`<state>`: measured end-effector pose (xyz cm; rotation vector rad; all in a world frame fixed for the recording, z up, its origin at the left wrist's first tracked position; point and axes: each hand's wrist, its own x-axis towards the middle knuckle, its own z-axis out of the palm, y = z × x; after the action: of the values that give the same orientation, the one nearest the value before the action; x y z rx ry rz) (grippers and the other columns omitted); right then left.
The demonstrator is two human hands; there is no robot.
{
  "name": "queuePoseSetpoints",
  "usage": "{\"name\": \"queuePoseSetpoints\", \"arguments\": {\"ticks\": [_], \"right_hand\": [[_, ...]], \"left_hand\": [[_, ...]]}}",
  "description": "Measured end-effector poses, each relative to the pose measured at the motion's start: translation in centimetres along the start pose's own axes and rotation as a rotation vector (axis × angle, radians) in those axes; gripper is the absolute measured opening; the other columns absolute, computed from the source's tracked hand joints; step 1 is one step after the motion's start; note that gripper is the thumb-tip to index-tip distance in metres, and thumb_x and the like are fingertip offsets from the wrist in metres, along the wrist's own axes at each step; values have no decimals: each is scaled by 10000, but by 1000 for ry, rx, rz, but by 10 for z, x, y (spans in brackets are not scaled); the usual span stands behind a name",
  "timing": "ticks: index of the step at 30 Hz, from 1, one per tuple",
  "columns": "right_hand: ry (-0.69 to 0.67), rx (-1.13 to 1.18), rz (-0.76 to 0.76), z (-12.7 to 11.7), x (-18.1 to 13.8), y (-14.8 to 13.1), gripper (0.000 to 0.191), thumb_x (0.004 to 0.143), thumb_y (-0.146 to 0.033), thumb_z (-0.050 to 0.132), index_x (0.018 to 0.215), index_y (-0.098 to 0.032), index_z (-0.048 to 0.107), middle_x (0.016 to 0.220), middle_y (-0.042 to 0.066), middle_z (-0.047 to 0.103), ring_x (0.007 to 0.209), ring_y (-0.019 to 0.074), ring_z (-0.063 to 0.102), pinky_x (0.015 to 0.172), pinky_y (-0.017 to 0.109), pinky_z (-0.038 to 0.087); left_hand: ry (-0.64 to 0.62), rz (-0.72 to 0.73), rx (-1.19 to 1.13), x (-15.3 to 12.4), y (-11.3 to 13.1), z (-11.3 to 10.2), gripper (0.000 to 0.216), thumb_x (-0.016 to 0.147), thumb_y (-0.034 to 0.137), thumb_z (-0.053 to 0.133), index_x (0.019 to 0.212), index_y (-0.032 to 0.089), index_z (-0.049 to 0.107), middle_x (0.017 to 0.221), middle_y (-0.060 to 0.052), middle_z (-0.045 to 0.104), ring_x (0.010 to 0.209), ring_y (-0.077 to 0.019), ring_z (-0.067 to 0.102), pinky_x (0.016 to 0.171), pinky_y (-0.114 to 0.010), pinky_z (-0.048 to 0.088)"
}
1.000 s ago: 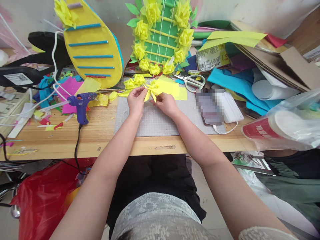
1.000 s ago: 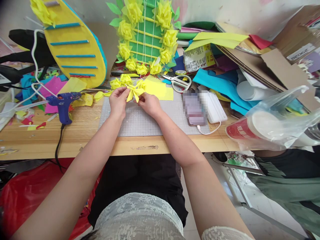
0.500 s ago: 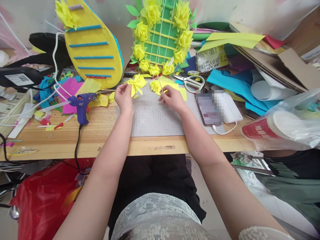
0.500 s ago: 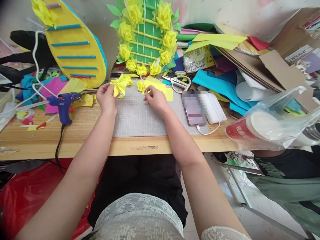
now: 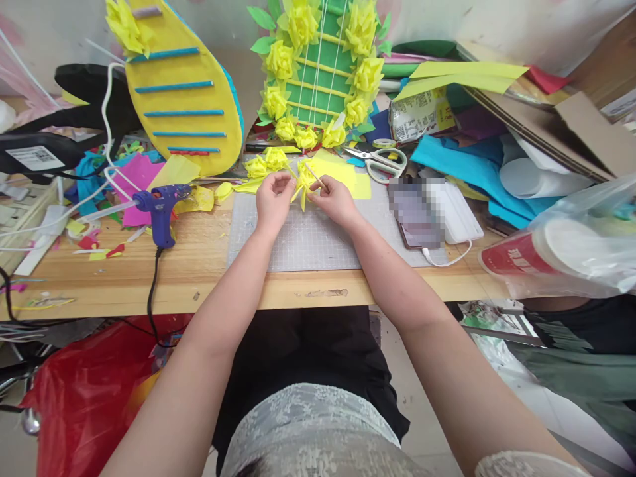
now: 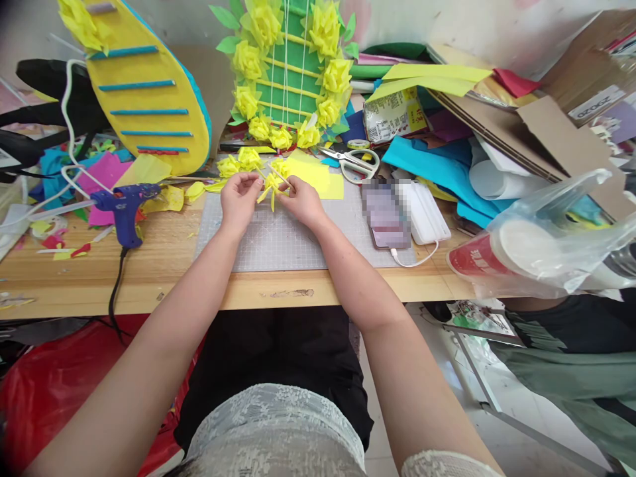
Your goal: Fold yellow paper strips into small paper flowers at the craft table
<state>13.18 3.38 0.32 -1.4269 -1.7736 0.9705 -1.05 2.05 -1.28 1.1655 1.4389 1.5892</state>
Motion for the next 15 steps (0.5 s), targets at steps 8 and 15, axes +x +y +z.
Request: {"name": "queuePoseSetpoints", "arguments": {"ticks": [8, 15], "right_hand": [[85, 50, 8, -1, 2, 1, 122, 751, -237, 596, 757, -215, 475, 554, -99, 285, 531, 80, 301, 575, 256, 268], [151, -12, -47, -1, 1, 4, 121, 757, -263, 591, 778, -222, 479, 562, -89, 328, 539, 86, 342, 586, 260, 289]], "left_hand": [[-40, -289, -117, -11, 22, 1, 114, 774, 112, 635, 781, 169, 536, 711, 10, 608, 695, -121, 647, 543, -212, 548], [-83, -401, -172, -15, 30, 1, 165, 796, 256, 659, 807, 185, 510, 745, 4, 636, 732, -156, 699, 618, -265, 581]]}}
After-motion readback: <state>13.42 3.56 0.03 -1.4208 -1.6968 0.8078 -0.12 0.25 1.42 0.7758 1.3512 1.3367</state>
